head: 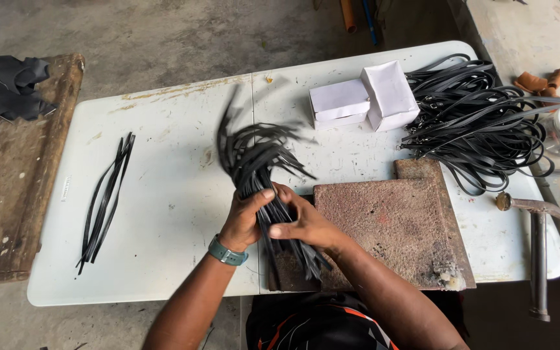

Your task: The person repeatedly picks up black leather straps, places them on a wooden block, and uses a hammer to drive a metal pin into the strap end. The person then moves the finished strap aside and repeats the process with additional straps from a pile on the table.

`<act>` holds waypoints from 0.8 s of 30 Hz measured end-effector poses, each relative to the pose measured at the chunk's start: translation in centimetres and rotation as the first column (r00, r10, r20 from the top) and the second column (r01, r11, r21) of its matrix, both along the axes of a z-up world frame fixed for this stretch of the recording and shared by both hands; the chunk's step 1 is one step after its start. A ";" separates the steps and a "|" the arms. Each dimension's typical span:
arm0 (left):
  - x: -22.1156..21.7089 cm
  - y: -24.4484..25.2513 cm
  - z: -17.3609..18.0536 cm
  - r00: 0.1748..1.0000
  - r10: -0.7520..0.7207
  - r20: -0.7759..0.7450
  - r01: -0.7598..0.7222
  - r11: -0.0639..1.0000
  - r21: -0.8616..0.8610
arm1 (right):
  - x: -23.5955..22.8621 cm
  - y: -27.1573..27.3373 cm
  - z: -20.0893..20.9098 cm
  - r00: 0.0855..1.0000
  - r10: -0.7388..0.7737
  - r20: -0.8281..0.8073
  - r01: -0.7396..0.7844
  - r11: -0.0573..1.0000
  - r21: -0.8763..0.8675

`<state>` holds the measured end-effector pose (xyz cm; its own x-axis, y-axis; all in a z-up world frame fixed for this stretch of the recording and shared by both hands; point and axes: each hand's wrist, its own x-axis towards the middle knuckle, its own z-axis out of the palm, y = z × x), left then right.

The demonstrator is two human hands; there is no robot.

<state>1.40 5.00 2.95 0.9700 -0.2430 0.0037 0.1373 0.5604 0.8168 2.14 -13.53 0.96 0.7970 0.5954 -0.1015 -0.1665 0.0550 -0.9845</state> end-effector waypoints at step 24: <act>9.9 -8.6 -8.7 0.846 0.176 -0.503 -0.070 0.972 0.222 | 1.6 -11.1 5.7 0.991 0.115 0.072 0.024 0.372 -0.928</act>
